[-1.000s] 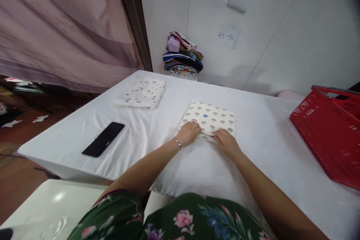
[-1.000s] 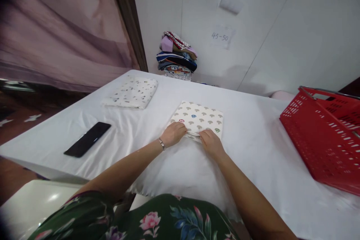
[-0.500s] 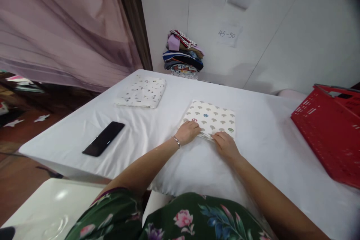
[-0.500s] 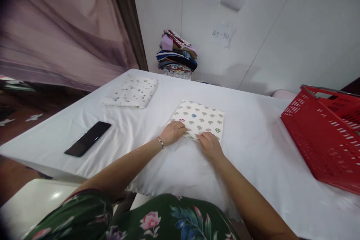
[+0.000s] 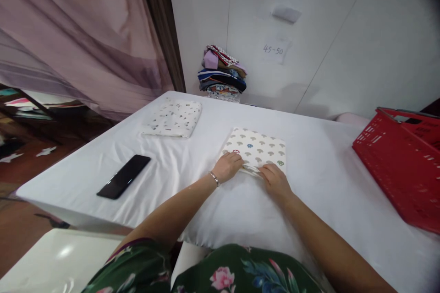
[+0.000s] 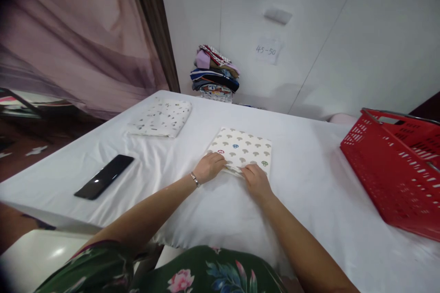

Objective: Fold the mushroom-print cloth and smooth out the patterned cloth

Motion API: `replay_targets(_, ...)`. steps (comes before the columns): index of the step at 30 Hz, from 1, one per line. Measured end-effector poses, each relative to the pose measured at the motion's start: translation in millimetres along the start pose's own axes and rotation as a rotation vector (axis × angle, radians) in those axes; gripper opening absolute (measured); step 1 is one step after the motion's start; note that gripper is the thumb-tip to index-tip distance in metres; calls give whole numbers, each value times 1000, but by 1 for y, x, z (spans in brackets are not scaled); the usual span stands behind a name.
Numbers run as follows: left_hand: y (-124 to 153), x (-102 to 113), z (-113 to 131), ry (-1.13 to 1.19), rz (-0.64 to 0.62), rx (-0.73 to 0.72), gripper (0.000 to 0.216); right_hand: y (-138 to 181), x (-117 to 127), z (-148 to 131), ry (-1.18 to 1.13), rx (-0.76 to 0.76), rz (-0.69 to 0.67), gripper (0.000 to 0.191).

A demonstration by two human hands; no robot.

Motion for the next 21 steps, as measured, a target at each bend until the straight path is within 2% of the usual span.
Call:
replay_targets(4,7,-4,2,-18,22,-29,26,6,1,-6,31,55,-10,28)
replay_targets(7,13,-4,2,-21,28,-43,25,11,3,-8,10,41,-47,29)
replay_targets(11,15,-3,1,-13,39,-26,25,2,8,-2,-145,-67,-96,26)
replay_targets(15,17,-2,4,10,49,-5,26,-21,9,11,-262,-170,-69,30)
replay_targets(17,19,0,5,22,45,3,26,-28,1,9,-176,-128,-135,35)
replay_targets(21,19,8,4,114,54,30,26,-20,-23,-10,94,77,-317,57)
Point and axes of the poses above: each hand's wrist, its own y-axis away from the middle knuckle, its own x-axis out of the back of the hand, z = x × y, the point moved 4 cm from there along -y, towards the middle knuckle, and after that the axes turned 10 degrees about y, right-handed, at the moved point
